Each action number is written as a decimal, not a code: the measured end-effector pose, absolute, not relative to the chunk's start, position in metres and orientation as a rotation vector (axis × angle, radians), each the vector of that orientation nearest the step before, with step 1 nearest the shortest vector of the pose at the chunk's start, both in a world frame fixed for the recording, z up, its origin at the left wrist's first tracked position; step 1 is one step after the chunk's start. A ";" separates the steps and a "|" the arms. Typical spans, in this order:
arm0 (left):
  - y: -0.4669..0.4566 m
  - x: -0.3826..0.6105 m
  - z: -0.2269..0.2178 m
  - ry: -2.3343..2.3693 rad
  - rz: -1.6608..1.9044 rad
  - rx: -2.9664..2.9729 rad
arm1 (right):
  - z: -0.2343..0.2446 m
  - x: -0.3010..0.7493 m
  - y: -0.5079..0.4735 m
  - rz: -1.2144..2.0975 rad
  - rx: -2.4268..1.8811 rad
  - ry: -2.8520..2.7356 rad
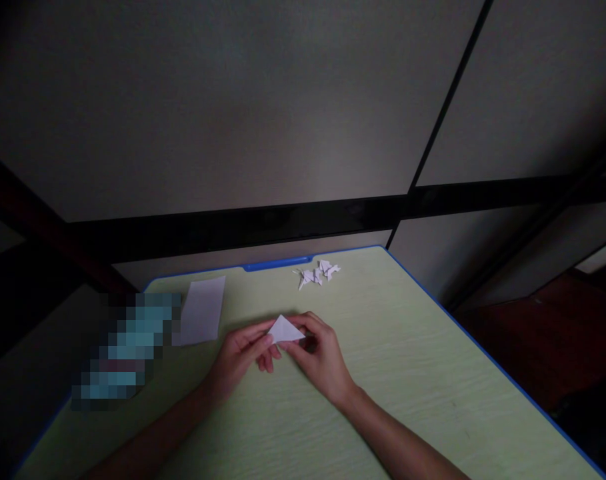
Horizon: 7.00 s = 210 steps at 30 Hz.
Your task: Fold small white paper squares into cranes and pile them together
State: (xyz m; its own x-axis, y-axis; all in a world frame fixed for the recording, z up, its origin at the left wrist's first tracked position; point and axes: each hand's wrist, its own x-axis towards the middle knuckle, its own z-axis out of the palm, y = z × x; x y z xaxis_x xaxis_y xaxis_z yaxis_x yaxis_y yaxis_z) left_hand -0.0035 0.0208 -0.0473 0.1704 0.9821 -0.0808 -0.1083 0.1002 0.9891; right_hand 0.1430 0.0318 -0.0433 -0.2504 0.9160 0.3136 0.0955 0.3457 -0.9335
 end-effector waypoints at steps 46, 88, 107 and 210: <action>0.031 -0.017 -0.045 1.059 0.904 1.131 | -0.049 0.141 0.044 1.712 -0.877 -1.310; 0.033 -0.013 -0.050 1.090 1.161 0.968 | -0.048 0.147 0.045 1.879 -0.789 -1.232; 0.024 -0.007 -0.045 1.249 1.277 1.354 | -0.049 0.140 0.040 1.679 -0.945 -1.532; 0.026 -0.007 -0.048 1.130 1.172 1.474 | -0.057 0.137 0.041 1.582 -0.881 -1.124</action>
